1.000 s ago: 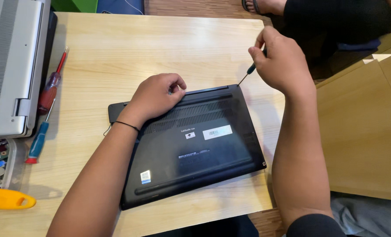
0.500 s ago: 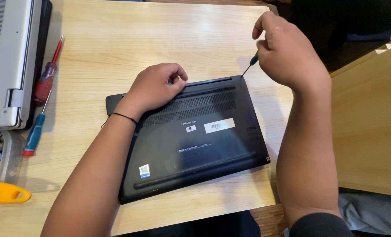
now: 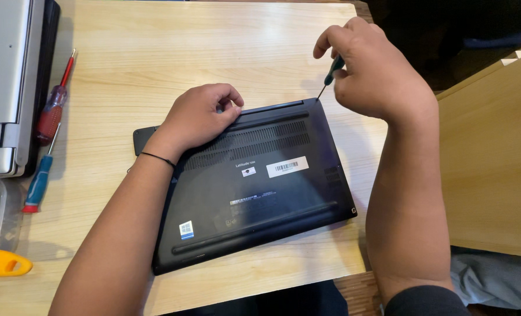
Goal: The person uses a screwdriver to remove screws from the bottom cover of a laptop. They then lift the cover off to reveal the internal components.
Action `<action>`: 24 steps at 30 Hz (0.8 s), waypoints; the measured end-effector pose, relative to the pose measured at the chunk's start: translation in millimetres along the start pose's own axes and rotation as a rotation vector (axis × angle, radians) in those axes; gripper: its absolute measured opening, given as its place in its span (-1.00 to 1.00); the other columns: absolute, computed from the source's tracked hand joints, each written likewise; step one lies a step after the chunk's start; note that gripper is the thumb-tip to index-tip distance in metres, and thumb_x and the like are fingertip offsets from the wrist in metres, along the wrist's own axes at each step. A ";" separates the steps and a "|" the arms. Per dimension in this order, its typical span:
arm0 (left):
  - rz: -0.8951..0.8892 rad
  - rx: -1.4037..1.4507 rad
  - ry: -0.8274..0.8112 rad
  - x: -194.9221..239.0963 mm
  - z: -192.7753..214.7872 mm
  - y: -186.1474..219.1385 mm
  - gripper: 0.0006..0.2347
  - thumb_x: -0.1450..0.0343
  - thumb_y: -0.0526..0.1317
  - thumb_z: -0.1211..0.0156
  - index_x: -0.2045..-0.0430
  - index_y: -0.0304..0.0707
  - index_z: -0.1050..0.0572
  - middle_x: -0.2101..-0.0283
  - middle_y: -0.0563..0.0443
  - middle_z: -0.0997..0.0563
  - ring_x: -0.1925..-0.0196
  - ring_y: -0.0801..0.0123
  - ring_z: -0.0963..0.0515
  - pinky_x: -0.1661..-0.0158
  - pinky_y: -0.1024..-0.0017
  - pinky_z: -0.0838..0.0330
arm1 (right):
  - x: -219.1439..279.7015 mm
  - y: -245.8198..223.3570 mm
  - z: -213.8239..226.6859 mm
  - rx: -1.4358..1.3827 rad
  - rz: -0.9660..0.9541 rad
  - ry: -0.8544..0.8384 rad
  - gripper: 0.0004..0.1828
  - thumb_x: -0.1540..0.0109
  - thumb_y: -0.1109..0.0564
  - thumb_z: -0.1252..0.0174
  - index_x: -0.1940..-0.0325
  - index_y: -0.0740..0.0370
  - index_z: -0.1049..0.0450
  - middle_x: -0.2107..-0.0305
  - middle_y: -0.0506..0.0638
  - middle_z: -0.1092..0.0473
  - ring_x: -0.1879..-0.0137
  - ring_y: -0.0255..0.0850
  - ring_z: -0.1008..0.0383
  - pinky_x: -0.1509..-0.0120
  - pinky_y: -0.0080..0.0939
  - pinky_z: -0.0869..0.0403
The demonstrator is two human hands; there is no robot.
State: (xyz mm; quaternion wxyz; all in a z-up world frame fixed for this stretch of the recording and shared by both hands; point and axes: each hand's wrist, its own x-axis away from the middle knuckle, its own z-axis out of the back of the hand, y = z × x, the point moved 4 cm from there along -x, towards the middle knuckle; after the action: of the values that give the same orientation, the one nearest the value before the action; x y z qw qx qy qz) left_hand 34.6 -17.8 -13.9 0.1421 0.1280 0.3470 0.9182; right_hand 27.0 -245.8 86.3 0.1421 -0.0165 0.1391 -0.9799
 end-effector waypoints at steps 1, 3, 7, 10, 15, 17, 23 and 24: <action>-0.008 -0.008 0.003 -0.2 -0.2 0.1 -0.90 -0.35 -0.12 -0.02 0.39 0.09 -0.51 0.43 0.34 -0.52 0.33 0.50 -0.46 0.30 0.42 -0.25 | -1.2 1.4 -3.0 0.010 0.097 0.024 -0.69 -0.11 0.25 0.02 0.06 0.17 -0.38 0.22 0.12 -0.23 -0.04 -0.04 -0.21 -0.06 -0.08 -0.25; -0.009 -0.005 -0.001 0.0 -0.9 0.0 -0.89 -0.35 -0.12 -0.02 0.39 0.09 -0.51 0.43 0.34 -0.52 0.32 0.50 -0.46 0.30 0.42 -0.25 | -0.5 -7.2 0.4 0.048 -0.007 0.041 -0.76 -0.19 0.05 -0.05 0.11 0.17 -0.38 0.23 0.07 -0.31 0.04 -0.05 -0.28 0.07 -0.04 -0.26; 0.003 -0.004 -0.010 0.7 0.8 1.2 -0.88 -0.35 -0.12 -0.01 0.38 0.09 -0.51 0.43 0.34 -0.52 0.33 0.49 -0.46 0.30 0.42 -0.25 | -3.4 -3.6 2.6 0.187 -0.252 0.076 -0.58 -0.36 -0.25 -0.02 0.11 0.15 -0.38 0.38 0.05 -0.43 0.21 0.07 -0.39 0.30 0.12 -0.27; -0.001 -0.003 -0.006 0.6 0.9 1.0 -0.88 -0.35 -0.12 -0.01 0.38 0.08 -0.51 0.42 0.33 -0.52 0.32 0.49 -0.46 0.30 0.41 -0.25 | -4.0 3.2 2.2 0.214 -0.254 0.130 -0.59 -0.38 -0.27 -0.03 0.18 0.11 -0.41 0.43 0.01 -0.45 0.23 0.07 -0.40 0.30 0.15 -0.28; -0.023 -0.009 0.002 -1.6 -0.8 0.0 -0.88 -0.35 -0.12 -0.01 0.38 0.07 -0.51 0.43 0.33 -0.52 0.33 0.48 -0.46 0.31 0.40 -0.25 | -4.6 7.4 0.8 0.126 -0.146 0.117 -0.77 -0.21 0.14 0.11 0.13 0.10 -0.43 0.43 -0.02 -0.39 0.21 -0.01 -0.35 0.32 0.05 -0.25; -0.016 -0.021 0.006 0.5 0.4 -0.6 -0.89 -0.35 -0.12 -0.01 0.39 0.07 -0.51 0.44 0.33 -0.51 0.33 0.48 -0.46 0.32 0.40 -0.25 | -5.3 6.1 -2.6 -0.024 -0.065 0.077 -0.49 -0.04 0.39 0.27 0.08 0.10 -0.44 0.45 -0.07 -0.32 0.18 -0.14 -0.29 0.29 -0.06 -0.23; -0.011 -0.023 -0.011 -3.0 0.0 3.0 -0.90 -0.35 -0.11 -0.03 0.37 0.11 -0.51 0.41 0.33 -0.53 0.31 0.47 -0.45 0.29 0.39 -0.25 | -12.3 14.8 -7.7 0.102 -0.073 0.203 -0.75 -0.27 -0.05 -0.09 0.16 0.16 -0.45 0.33 0.00 -0.40 0.18 -0.03 -0.38 0.29 0.05 -0.30; -0.020 -0.026 -0.002 -1.9 -0.3 2.1 -0.90 -0.36 -0.12 -0.04 0.37 0.10 -0.51 0.42 0.32 -0.53 0.32 0.47 -0.45 0.30 0.39 -0.25 | -13.2 21.0 -10.4 0.209 -0.124 0.254 -0.73 -0.34 -0.11 -0.11 0.25 0.10 -0.45 0.43 0.02 -0.40 0.23 0.06 -0.39 0.35 0.11 -0.30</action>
State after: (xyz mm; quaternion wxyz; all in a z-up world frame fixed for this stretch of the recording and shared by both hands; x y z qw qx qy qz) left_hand 36.0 -20.1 -13.0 0.1533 0.1236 0.3361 0.9210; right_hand 44.7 -258.6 70.6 0.0638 0.1136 0.0519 -0.9901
